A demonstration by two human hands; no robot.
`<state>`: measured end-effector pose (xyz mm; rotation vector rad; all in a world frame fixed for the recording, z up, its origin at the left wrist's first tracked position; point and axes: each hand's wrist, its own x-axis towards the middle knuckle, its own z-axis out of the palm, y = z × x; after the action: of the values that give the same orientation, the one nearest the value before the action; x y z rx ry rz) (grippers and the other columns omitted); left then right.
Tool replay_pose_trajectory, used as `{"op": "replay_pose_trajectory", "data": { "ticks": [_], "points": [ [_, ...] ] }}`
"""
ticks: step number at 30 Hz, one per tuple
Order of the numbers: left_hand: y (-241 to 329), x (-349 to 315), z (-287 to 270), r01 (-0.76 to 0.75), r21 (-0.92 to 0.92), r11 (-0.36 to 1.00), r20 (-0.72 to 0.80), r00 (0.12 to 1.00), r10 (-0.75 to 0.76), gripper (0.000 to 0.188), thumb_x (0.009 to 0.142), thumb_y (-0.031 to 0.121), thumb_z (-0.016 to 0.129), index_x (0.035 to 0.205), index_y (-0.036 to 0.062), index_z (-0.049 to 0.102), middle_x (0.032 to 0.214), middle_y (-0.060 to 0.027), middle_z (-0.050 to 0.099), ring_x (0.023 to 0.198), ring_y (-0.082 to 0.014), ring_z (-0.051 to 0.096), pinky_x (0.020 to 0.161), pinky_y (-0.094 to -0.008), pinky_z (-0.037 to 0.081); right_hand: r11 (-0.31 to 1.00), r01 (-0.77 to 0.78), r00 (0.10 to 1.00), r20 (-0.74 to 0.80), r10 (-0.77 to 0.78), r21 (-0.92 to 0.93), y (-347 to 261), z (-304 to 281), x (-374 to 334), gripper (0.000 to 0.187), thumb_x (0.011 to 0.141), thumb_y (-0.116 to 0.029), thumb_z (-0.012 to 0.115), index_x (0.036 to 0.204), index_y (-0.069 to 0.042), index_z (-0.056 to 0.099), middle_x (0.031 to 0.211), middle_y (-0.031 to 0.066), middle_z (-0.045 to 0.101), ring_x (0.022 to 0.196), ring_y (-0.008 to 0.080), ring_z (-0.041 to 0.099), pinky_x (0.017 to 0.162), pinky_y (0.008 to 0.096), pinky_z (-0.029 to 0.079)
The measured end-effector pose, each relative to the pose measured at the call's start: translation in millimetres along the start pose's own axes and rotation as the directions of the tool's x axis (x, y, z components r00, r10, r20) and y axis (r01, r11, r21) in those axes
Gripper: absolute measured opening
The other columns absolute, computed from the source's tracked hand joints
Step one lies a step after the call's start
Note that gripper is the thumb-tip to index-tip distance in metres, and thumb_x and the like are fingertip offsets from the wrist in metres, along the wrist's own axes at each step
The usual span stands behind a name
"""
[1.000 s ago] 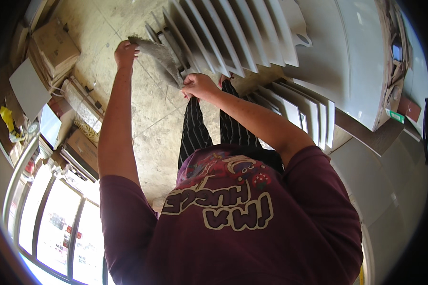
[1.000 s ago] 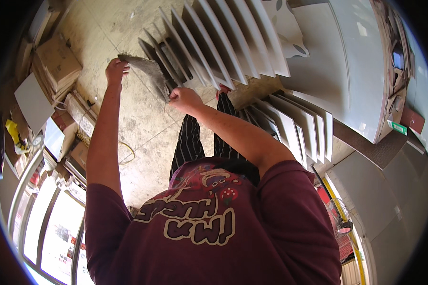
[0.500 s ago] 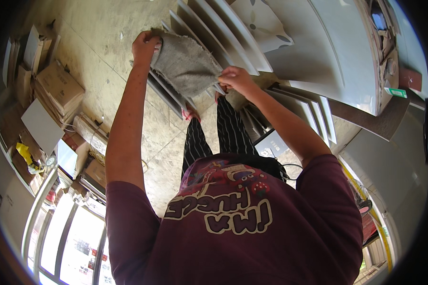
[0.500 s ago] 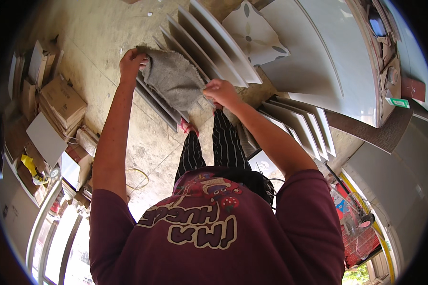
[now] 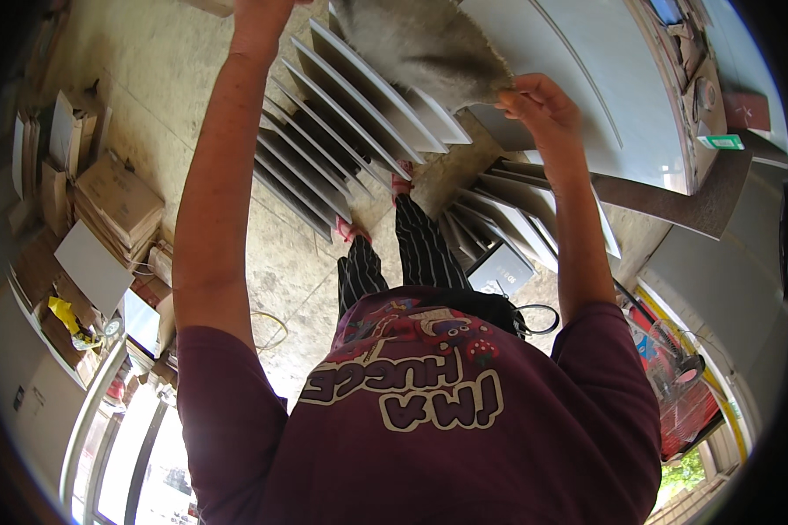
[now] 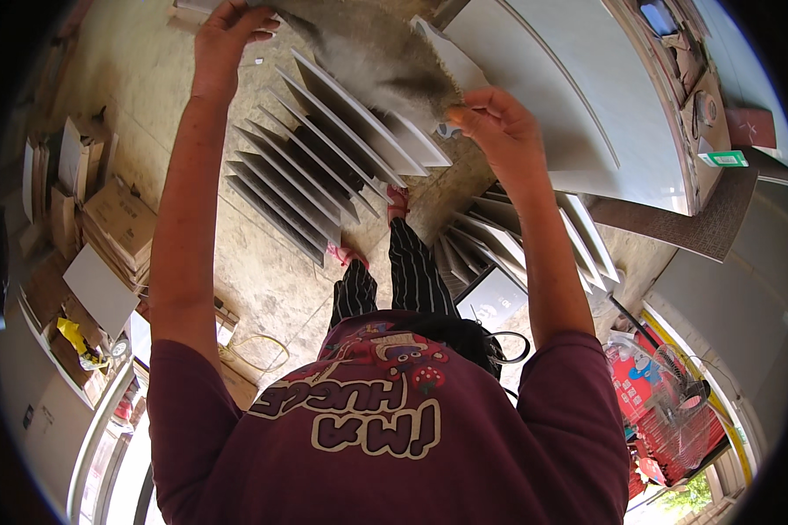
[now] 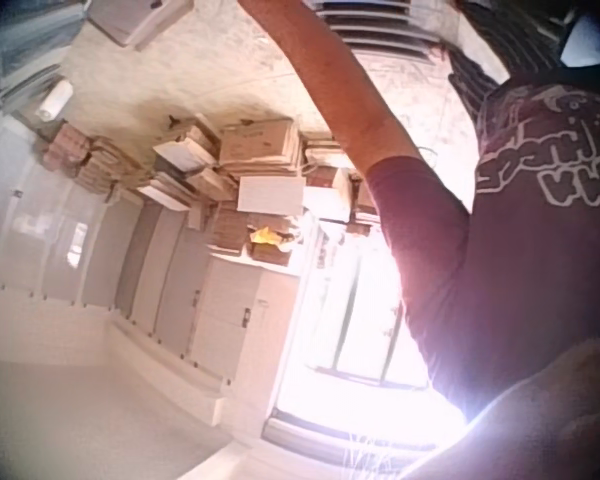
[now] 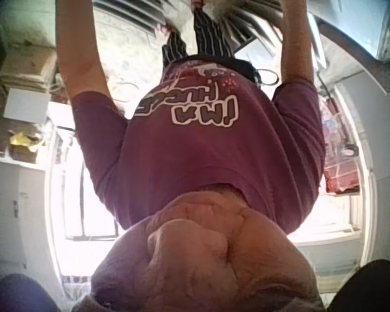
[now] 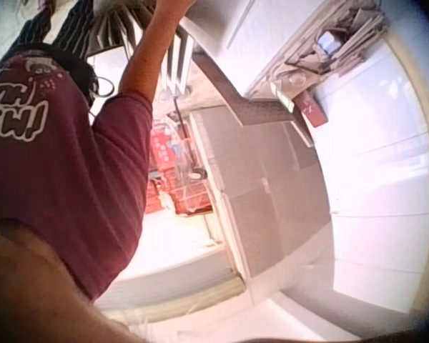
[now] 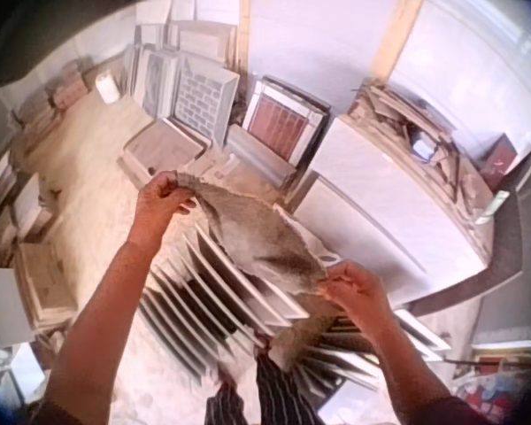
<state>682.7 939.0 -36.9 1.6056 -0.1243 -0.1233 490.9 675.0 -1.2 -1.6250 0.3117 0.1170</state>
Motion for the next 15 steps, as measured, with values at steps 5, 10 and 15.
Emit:
{"op": "replay_pose_trajectory", "data": {
  "ticks": [5, 10, 15],
  "points": [
    [14.7, -4.7, -1.2, -0.044, -0.021, 0.999, 0.03, 0.999, 0.044, 0.011, 0.075, 0.01, 0.055, 0.083, 0.0017, 0.054, 0.077, -0.007, 0.059, 0.07, -0.0152, 0.058, 0.061, -0.0241, 0.045, 0.998, 0.048, 0.999, -0.021, -0.049, -0.032, -8.7, 3.6, -2.9, 0.014, 0.077, -0.009, 0.058, 0.089, -0.003, 0.055, 0.074, 0.001, 0.059, 0.071, 0.0073, 0.055, 0.063, 0.0205, 0.042],
    [-35.4, -21.9, -32.7, 0.114, -0.012, 0.993, -0.057, 0.992, -0.114, 0.022, 0.074, 0.011, 0.056, 0.092, -0.0016, 0.052, 0.081, -0.0087, 0.059, 0.071, -0.0169, 0.059, 0.061, -0.0243, 0.045, 0.994, -0.041, 0.993, 0.102, 0.052, -0.103, 36.1, 40.9, 8.3, 0.015, 0.077, -0.012, 0.058, 0.089, -0.003, 0.055, 0.08, 0.0045, 0.059, 0.074, 0.0098, 0.056, 0.066, 0.0217, 0.043],
    [-94.2, -48.3, -80.0, 0.336, 0.01, 0.942, -0.261, 0.91, -0.322, 0.033, 0.072, 0.007, 0.056, 0.102, -0.0054, 0.048, 0.082, -0.0105, 0.06, 0.067, -0.0178, 0.06, 0.054, -0.024, 0.047, 0.939, 0.045, 0.967, 0.25, 0.044, -0.341, 78.3, 95.2, 7.3, 0.016, 0.074, -0.014, 0.061, 0.084, -0.003, 0.056, 0.078, 0.0054, 0.059, 0.07, 0.012, 0.057, 0.06, 0.0235, 0.045]
  ]
}}
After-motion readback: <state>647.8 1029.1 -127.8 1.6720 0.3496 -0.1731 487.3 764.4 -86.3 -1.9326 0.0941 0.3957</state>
